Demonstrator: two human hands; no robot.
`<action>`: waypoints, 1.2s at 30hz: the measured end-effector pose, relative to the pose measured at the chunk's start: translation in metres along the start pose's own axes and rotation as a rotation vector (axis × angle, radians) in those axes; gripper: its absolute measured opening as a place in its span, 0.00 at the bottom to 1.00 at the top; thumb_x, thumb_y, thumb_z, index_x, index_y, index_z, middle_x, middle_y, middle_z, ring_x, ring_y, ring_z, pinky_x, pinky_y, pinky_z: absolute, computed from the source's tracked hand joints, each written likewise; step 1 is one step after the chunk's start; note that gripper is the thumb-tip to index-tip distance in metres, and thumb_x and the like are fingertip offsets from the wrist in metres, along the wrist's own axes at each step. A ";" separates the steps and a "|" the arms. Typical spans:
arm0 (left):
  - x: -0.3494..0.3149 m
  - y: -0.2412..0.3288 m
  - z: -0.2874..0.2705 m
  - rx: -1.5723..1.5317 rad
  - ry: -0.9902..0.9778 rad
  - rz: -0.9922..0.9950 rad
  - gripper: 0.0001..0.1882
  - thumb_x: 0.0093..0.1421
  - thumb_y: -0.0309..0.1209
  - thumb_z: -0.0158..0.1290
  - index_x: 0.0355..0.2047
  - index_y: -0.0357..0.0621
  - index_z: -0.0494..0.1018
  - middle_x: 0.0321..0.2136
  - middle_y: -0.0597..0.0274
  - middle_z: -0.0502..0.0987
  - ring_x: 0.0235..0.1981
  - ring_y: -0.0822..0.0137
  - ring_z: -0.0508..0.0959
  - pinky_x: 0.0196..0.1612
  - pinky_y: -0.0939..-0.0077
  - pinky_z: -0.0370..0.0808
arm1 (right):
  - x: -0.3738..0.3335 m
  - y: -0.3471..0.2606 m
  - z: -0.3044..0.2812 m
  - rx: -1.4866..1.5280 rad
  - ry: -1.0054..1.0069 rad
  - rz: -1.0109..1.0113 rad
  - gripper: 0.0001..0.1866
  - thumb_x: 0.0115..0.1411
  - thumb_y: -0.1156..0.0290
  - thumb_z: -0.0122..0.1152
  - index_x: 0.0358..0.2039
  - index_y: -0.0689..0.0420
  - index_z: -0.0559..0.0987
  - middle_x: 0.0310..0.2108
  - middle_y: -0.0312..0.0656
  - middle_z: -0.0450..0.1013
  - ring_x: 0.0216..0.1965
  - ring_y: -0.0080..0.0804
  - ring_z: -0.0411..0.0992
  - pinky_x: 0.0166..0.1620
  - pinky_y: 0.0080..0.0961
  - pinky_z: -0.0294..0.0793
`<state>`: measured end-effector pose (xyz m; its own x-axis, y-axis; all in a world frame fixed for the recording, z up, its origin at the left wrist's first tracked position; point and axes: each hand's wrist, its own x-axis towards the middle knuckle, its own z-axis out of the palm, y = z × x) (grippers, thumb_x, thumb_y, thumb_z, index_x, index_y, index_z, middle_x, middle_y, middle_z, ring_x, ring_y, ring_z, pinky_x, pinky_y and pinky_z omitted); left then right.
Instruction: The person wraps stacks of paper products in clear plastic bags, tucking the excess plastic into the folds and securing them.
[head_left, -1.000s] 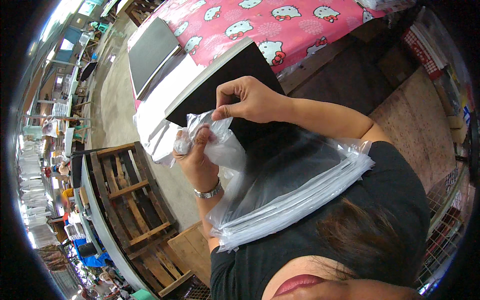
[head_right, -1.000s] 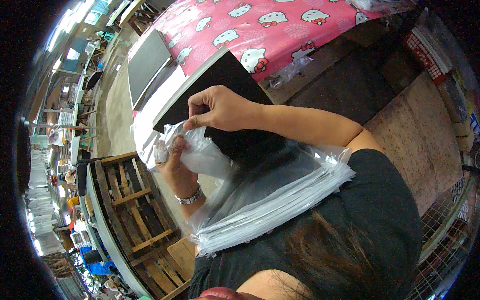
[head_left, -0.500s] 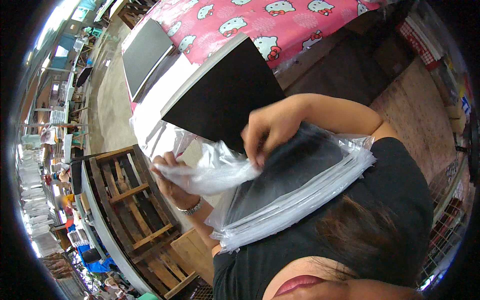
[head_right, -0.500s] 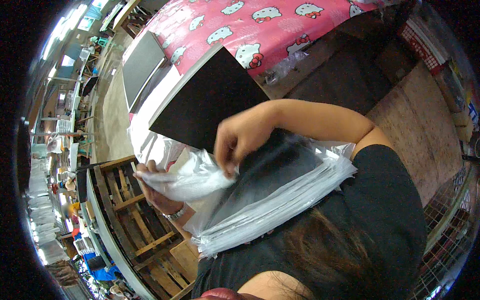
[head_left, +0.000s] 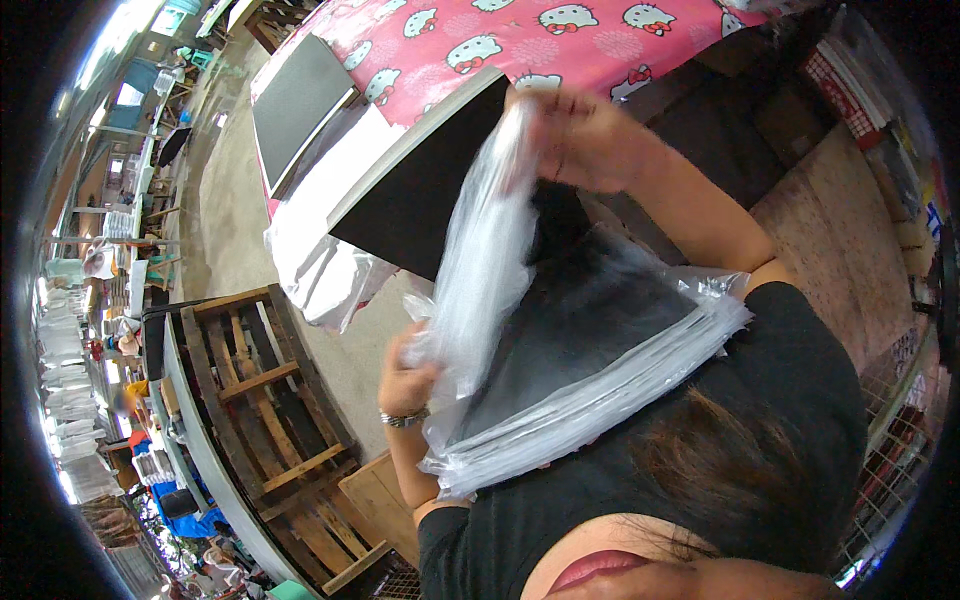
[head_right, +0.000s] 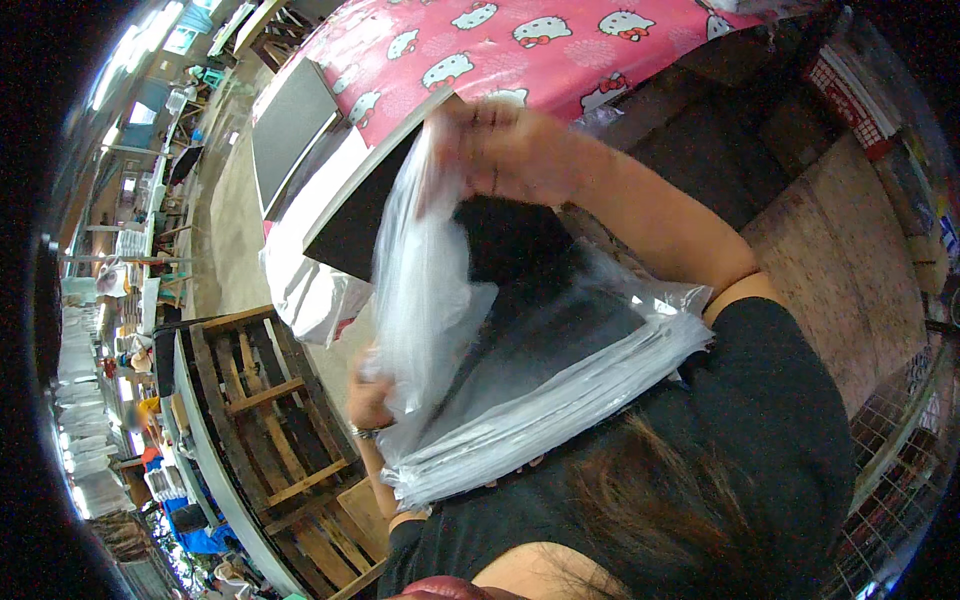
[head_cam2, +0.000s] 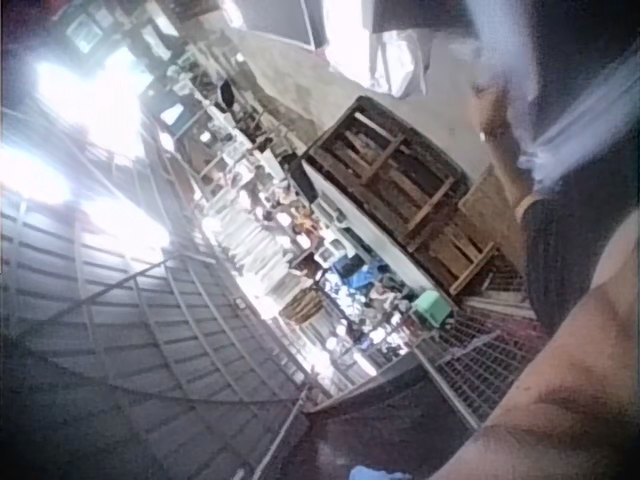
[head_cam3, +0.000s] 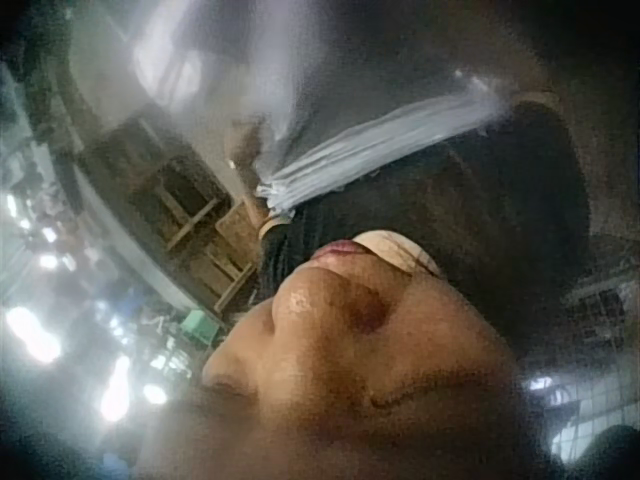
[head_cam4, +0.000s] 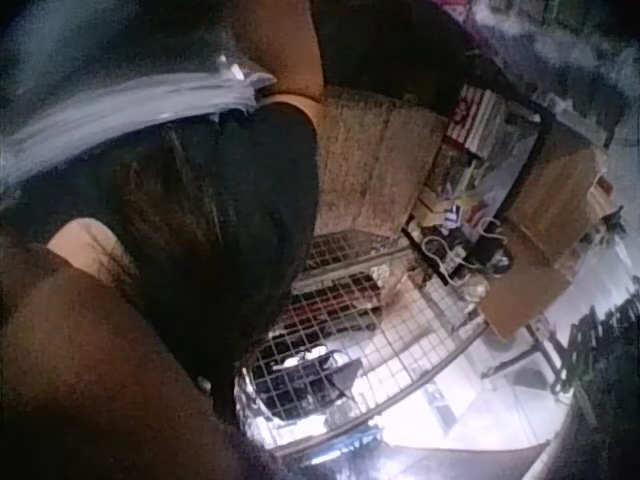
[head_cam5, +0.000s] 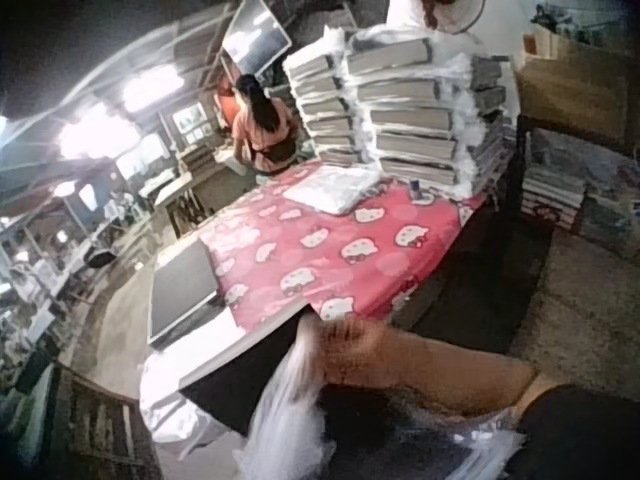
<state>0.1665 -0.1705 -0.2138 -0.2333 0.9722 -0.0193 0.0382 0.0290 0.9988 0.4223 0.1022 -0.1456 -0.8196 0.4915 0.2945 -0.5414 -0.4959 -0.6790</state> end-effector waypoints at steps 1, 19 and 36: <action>0.001 0.014 0.009 0.283 -0.186 -0.152 0.28 0.61 0.46 0.48 0.51 0.35 0.63 0.40 0.50 0.73 0.39 0.62 0.76 0.43 0.62 0.75 | 0.000 -0.007 -0.007 0.087 -0.144 0.057 0.13 0.62 0.63 0.53 0.28 0.59 0.75 0.26 0.39 0.73 0.30 0.27 0.72 0.35 0.24 0.72; 0.010 -0.023 -0.036 -0.633 -0.099 0.008 0.35 0.51 0.42 0.53 0.53 0.29 0.61 0.47 0.44 0.70 0.46 0.55 0.74 0.46 0.58 0.74 | -0.018 -0.013 -0.047 -0.588 -0.559 0.407 0.15 0.57 0.62 0.59 0.35 0.62 0.76 0.28 0.38 0.75 0.32 0.25 0.73 0.40 0.23 0.72; 0.115 0.040 0.030 0.316 0.697 0.188 0.19 0.57 0.20 0.42 0.50 0.36 0.65 0.27 0.66 0.69 0.20 0.81 0.61 0.23 0.88 0.60 | 0.010 0.008 -0.048 -1.680 0.330 -0.426 0.34 0.47 0.87 0.47 0.57 0.50 0.67 0.37 0.48 0.64 0.39 0.41 0.67 0.45 0.30 0.69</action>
<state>0.1700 -0.0503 -0.1774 -0.7471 0.6005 0.2851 0.3876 0.0450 0.9207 0.4187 0.1371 -0.1806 -0.5021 0.5948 0.6278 0.2465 0.7942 -0.5554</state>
